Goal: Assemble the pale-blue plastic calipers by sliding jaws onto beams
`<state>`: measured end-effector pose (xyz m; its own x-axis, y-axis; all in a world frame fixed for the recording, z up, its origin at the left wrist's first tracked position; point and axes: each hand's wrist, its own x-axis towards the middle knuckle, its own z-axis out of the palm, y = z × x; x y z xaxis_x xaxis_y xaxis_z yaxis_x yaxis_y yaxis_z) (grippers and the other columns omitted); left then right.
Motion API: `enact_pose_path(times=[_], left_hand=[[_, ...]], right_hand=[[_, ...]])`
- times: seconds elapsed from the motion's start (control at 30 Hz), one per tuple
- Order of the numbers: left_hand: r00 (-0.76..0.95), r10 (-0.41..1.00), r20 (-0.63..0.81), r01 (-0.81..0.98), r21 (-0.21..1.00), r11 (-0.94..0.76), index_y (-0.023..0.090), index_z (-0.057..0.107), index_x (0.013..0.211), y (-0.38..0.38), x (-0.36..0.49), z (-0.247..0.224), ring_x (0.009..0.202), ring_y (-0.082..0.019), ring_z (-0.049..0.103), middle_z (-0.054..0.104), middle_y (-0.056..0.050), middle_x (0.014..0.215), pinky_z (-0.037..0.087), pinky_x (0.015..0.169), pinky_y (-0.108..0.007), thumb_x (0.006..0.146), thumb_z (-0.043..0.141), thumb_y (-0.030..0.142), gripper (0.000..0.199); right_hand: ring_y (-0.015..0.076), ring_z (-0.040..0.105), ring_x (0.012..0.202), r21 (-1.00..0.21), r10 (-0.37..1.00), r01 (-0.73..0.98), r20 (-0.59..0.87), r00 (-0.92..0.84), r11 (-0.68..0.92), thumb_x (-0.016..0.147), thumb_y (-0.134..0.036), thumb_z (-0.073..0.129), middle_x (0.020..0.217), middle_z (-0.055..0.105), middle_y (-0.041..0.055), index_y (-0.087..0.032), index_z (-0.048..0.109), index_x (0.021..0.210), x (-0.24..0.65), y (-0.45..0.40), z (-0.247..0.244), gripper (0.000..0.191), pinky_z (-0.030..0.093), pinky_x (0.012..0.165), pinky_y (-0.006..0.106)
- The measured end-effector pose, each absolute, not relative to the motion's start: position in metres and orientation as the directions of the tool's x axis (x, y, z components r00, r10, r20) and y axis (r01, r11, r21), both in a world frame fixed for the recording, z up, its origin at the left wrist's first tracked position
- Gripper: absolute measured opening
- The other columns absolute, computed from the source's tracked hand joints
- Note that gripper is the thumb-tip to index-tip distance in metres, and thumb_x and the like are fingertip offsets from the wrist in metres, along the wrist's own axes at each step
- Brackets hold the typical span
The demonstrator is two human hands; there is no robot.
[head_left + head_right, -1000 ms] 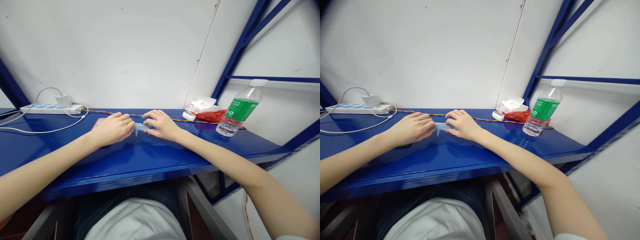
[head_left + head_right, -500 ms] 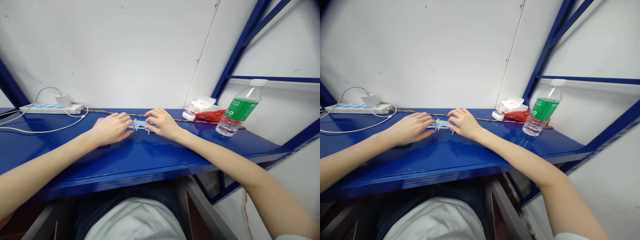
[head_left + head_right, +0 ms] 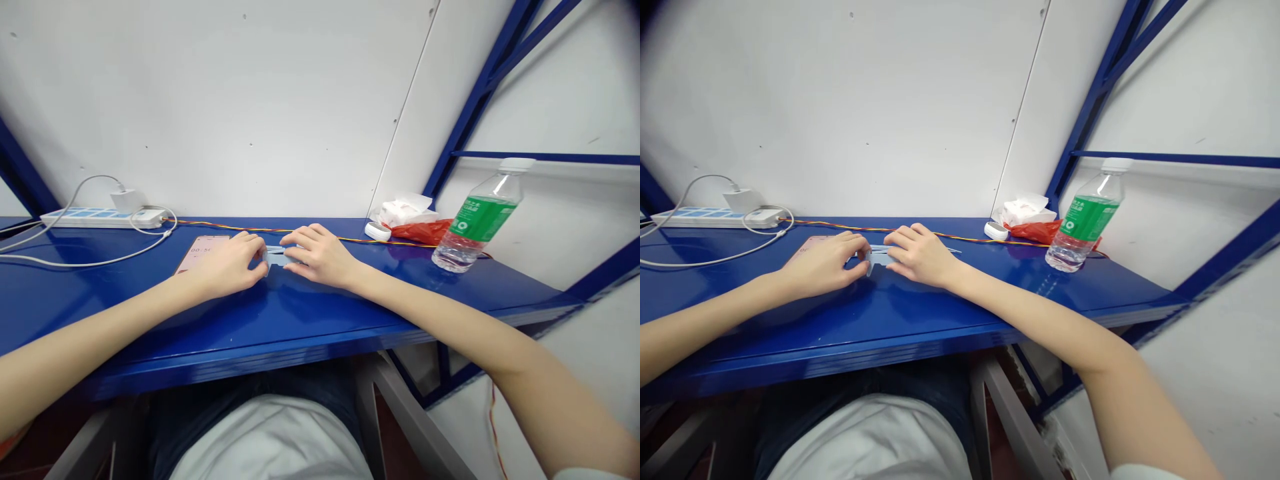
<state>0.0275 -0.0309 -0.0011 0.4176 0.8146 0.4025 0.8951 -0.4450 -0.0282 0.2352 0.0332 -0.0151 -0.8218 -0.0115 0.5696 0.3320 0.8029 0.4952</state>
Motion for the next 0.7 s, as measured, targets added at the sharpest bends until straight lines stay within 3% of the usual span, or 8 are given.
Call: enact_pose_path(times=[0.13, 0.3, 0.5, 0.63, 0.7], left_hand=[[0.340, 0.854, 0.394, 0.912, 0.081, -0.401, 0.020, 0.049, 0.068, -0.032, 0.032, -0.002, 0.078, -0.020, 0.058, 0.062, -0.002, 0.074, 0.047, 0.068, -0.032, 0.076, 0.047, 0.026, 0.010], [0.316, 0.840, 0.440, 0.921, 0.072, -0.384, 0.021, 0.046, 0.066, -0.031, 0.034, 0.000, 0.076, -0.020, 0.057, 0.061, -0.002, 0.071, 0.047, 0.065, -0.032, 0.072, 0.046, 0.022, 0.006], [0.385, 0.773, 0.505, 0.911, -0.076, -0.405, 0.020, 0.052, 0.072, -0.024, 0.022, -0.003, 0.081, -0.020, 0.058, 0.064, -0.004, 0.081, 0.047, 0.064, -0.030, 0.067, 0.039, 0.007, 0.019], [0.409, 0.734, 0.542, 0.912, -0.253, -0.322, 0.016, 0.060, 0.092, -0.014, 0.004, -0.003, 0.093, -0.026, 0.057, 0.066, -0.010, 0.093, 0.049, 0.073, -0.037, 0.079, 0.041, 0.020, 0.023], [0.383, 0.741, 0.552, 0.920, -0.297, -0.255, 0.014, 0.062, 0.091, -0.010, -0.003, -0.001, 0.093, -0.028, 0.058, 0.066, -0.013, 0.092, 0.049, 0.074, -0.039, 0.083, 0.039, 0.027, 0.027]], right_hand=[[0.0217, 0.055, 0.095, 0.497, -0.006, 0.315, 0.542, -0.840, 0.808, 0.092, -0.029, 0.047, 0.104, 0.067, 0.0084, -0.017, 0.065, 0.088, 0.233, 0.030, -0.015, 0.022, 0.037, 0.080, 0.037], [0.0216, 0.054, 0.094, 0.507, -0.025, 0.310, 0.551, -0.834, 0.804, 0.093, -0.029, 0.046, 0.104, 0.067, 0.0086, -0.016, 0.065, 0.089, 0.231, 0.031, -0.016, 0.023, 0.036, 0.081, 0.038], [0.0226, 0.053, 0.098, 0.430, 0.069, 0.351, 0.547, -0.835, 0.832, 0.093, -0.030, 0.046, 0.105, 0.065, 0.0093, -0.018, 0.066, 0.092, 0.235, 0.035, -0.012, 0.023, 0.036, 0.081, 0.039], [0.0233, 0.053, 0.100, 0.397, 0.176, 0.449, 0.559, -0.810, 0.801, 0.091, -0.032, 0.050, 0.107, 0.065, 0.0106, -0.017, 0.066, 0.088, 0.247, 0.046, -0.007, 0.022, 0.037, 0.083, 0.038], [0.0237, 0.053, 0.100, 0.368, 0.236, 0.496, 0.563, -0.792, 0.787, 0.090, -0.032, 0.052, 0.106, 0.064, 0.0106, -0.018, 0.066, 0.087, 0.252, 0.051, -0.005, 0.021, 0.037, 0.082, 0.039]])
